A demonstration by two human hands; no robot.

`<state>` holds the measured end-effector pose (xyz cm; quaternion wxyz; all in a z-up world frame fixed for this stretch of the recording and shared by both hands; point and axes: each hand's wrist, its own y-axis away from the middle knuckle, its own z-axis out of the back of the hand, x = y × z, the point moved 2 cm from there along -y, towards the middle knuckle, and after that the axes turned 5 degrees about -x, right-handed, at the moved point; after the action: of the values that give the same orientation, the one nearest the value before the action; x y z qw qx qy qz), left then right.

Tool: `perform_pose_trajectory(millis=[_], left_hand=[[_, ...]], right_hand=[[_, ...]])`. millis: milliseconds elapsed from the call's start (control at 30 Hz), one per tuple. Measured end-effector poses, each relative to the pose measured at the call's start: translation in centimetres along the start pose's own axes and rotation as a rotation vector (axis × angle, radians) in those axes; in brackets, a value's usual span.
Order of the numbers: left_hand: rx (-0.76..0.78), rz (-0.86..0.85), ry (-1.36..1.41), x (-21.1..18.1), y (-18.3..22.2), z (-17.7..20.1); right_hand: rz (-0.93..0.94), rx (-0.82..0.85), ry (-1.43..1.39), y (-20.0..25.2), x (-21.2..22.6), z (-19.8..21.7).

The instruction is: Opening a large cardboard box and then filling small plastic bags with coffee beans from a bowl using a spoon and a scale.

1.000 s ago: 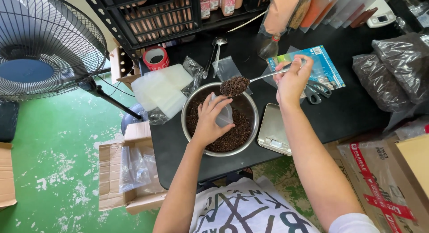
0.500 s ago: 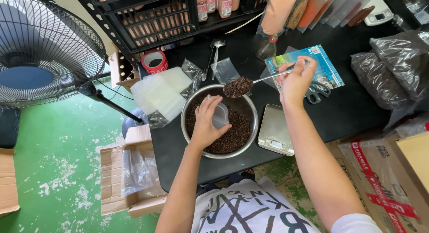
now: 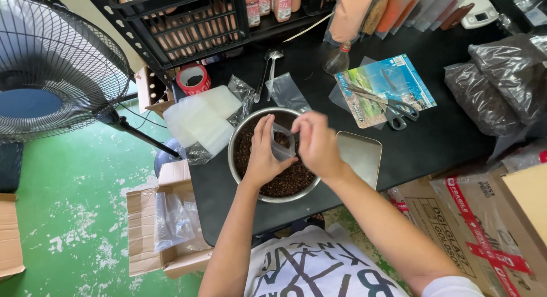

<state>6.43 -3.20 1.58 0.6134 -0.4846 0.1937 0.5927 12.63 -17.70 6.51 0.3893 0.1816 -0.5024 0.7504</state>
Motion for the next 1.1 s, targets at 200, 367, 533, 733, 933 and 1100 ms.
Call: perform_pose_trajectory(millis=[200, 367, 533, 733, 933, 1100], left_hand=[[-0.086, 0.045, 0.156, 1.3, -0.2, 2.0], [-0.336, 0.246, 0.113, 7.4, -0.7, 4.6], [-0.295, 0.262, 0.066, 8.1, -4.4, 3.7], [-0.132, 0.335, 0.102, 4.2, -9.2, -0.1], [-0.026, 0.455, 0.073, 8.9, -11.4, -6.9], [0.159, 0.494, 0.080, 7.8, -15.0, -10.1]], right_hand=[[-0.011, -0.019, -0.093, 1.3, -0.8, -1.0], [-0.052, -0.045, -0.109, 1.9, -2.9, -0.6], [-0.043, -0.074, -0.103, 3.3, -2.2, -0.8], [-0.013, -0.073, -0.222, 8.7, -3.9, -2.3], [-0.051, -0.111, -0.274, 11.4, -3.9, -0.4], [-0.162, 0.014, -0.433, 11.4, -4.6, 0.1]])
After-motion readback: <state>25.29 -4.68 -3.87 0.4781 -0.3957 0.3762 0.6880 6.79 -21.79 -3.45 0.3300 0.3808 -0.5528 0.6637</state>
